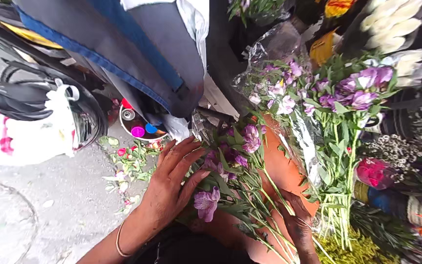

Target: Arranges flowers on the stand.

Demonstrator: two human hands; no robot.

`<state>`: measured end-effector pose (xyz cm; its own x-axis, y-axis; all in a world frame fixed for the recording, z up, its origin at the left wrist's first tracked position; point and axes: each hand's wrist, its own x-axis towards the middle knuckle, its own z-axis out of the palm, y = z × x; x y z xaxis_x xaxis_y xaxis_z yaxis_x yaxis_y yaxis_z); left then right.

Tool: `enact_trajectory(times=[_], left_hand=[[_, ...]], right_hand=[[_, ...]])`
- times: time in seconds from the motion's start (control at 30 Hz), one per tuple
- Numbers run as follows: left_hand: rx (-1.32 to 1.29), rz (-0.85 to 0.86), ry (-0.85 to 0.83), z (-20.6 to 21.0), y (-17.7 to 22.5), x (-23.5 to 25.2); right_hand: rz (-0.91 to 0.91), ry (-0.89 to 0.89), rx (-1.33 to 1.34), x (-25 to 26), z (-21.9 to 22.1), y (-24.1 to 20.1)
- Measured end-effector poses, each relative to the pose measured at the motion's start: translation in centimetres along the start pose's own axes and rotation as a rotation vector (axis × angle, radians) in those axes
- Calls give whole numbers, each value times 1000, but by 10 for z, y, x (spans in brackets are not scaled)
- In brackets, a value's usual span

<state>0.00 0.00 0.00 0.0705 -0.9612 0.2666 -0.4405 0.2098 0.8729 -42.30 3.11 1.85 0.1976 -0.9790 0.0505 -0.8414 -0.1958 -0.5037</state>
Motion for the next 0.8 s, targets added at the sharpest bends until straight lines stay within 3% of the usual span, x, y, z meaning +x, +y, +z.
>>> enact_trajectory(times=[0.2,0.33,0.43,0.57,0.67,0.8], left_hand=[[108,176,-9,7,46,5],[181,368,-162,39,106,13],[338,446,-413,93,134,7],[549,410,-842,153,133,4],[679,355,-973,164,123,5],[754,342,-994,165,123,1]], right_hand=[[-3,60,6,-6,7,-10],[28,108,0,-14,16,-10],[35,161,-5,-19,27,-13],[52,211,0,-26,35,-25],[73,194,26,-30,34,-26],[-22,236,85,-27,40,-5]])
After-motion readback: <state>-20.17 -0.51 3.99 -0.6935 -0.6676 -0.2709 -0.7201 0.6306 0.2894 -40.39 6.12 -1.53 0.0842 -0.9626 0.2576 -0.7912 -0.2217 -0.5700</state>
